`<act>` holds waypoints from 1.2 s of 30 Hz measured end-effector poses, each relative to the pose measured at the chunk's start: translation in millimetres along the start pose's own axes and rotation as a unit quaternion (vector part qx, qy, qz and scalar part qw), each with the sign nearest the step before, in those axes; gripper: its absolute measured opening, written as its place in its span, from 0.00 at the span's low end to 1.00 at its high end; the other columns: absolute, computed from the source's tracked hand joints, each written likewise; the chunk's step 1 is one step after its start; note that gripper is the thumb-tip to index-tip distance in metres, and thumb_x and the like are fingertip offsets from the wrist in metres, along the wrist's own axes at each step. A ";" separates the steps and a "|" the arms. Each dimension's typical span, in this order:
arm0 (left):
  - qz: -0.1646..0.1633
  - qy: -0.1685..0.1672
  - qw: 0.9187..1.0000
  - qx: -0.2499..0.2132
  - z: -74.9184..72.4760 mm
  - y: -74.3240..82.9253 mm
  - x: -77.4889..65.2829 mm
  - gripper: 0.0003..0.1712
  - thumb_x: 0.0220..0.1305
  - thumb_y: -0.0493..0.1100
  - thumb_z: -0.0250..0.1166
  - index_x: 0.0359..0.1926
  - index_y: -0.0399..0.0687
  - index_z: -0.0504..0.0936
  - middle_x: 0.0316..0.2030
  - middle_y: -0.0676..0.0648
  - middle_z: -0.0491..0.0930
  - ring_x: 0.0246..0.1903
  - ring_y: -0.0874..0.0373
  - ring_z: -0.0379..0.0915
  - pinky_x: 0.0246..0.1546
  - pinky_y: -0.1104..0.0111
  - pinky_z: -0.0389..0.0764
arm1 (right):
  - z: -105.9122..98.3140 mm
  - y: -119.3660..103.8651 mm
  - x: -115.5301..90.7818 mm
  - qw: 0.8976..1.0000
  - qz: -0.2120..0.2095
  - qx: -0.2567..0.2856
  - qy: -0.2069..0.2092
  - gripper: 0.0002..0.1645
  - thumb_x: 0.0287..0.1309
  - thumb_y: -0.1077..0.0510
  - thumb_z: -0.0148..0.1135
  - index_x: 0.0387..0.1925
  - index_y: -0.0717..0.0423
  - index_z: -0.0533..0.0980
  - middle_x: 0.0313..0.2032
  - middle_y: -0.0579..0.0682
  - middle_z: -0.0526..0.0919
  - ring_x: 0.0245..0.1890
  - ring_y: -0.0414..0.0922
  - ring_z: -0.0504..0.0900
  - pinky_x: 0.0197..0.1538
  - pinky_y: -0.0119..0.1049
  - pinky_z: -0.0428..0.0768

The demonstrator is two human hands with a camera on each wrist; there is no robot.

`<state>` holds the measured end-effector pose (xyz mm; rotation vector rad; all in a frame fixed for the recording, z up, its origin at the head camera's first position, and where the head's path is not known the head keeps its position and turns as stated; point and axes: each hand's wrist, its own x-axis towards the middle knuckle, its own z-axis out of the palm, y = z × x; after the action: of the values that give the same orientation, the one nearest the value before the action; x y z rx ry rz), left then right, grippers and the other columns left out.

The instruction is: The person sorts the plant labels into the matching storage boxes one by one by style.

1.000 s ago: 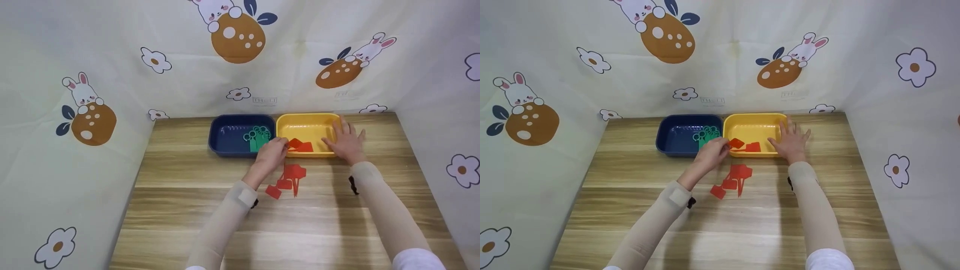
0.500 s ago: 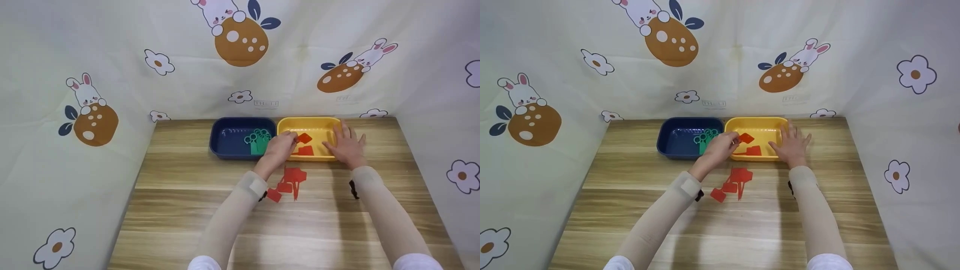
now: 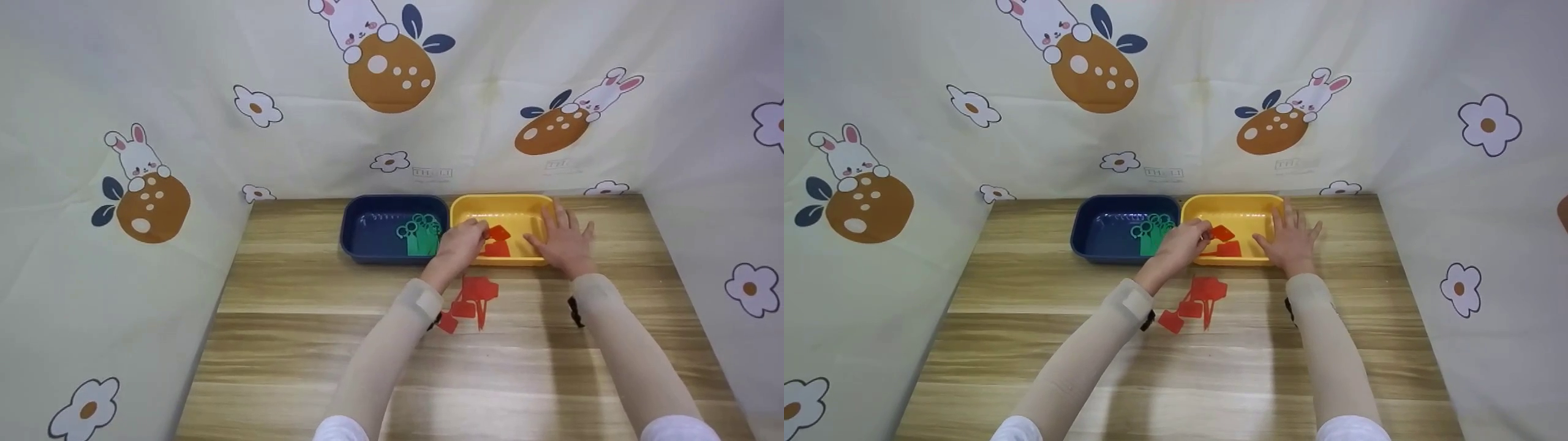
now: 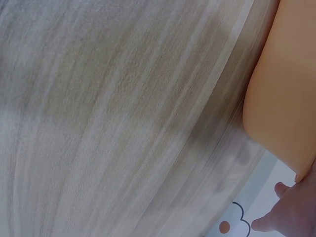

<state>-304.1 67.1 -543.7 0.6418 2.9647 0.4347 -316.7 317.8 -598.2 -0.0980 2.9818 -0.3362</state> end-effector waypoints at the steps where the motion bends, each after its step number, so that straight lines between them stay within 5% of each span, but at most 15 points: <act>1: -0.001 -0.005 1.000 -0.001 1.6 0.2 0.6 0.08 0.71 0.46 0.61 0.49 0.57 0.82 0.42 0.54 0.82 0.39 0.60 0.79 0.43 0.71 0.83 | -0.1 0.2 0.1 1.000 0.001 0.001 0.000 0.54 0.66 0.25 0.40 0.80 0.50 0.40 0.80 0.57 0.30 0.75 0.71 0.42 0.66 0.80 0.32; 27: 0.023 -0.077 0.996 0.028 21.2 -1.6 13.8 0.11 0.67 0.34 0.61 0.44 0.54 0.83 0.37 0.53 0.81 0.35 0.59 0.76 0.37 0.73 0.78 | 0.9 -1.1 -0.6 1.000 0.002 0.009 0.018 0.50 0.68 0.30 0.46 0.79 0.54 0.48 0.80 0.58 0.34 0.75 0.72 0.44 0.66 0.81 0.33; 36: 0.011 -0.108 0.994 -0.009 19.6 -3.7 19.7 0.09 0.66 0.36 0.61 0.42 0.52 0.84 0.33 0.52 0.81 0.33 0.57 0.73 0.33 0.74 0.73 | 1.2 -1.2 -1.0 1.000 0.002 0.000 0.014 0.52 0.67 0.27 0.43 0.79 0.53 0.45 0.80 0.57 0.32 0.75 0.71 0.44 0.66 0.81 0.33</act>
<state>-320.8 77.0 -563.9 0.6741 2.7489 0.3663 -315.5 316.5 -598.9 -0.0867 3.0090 -0.3386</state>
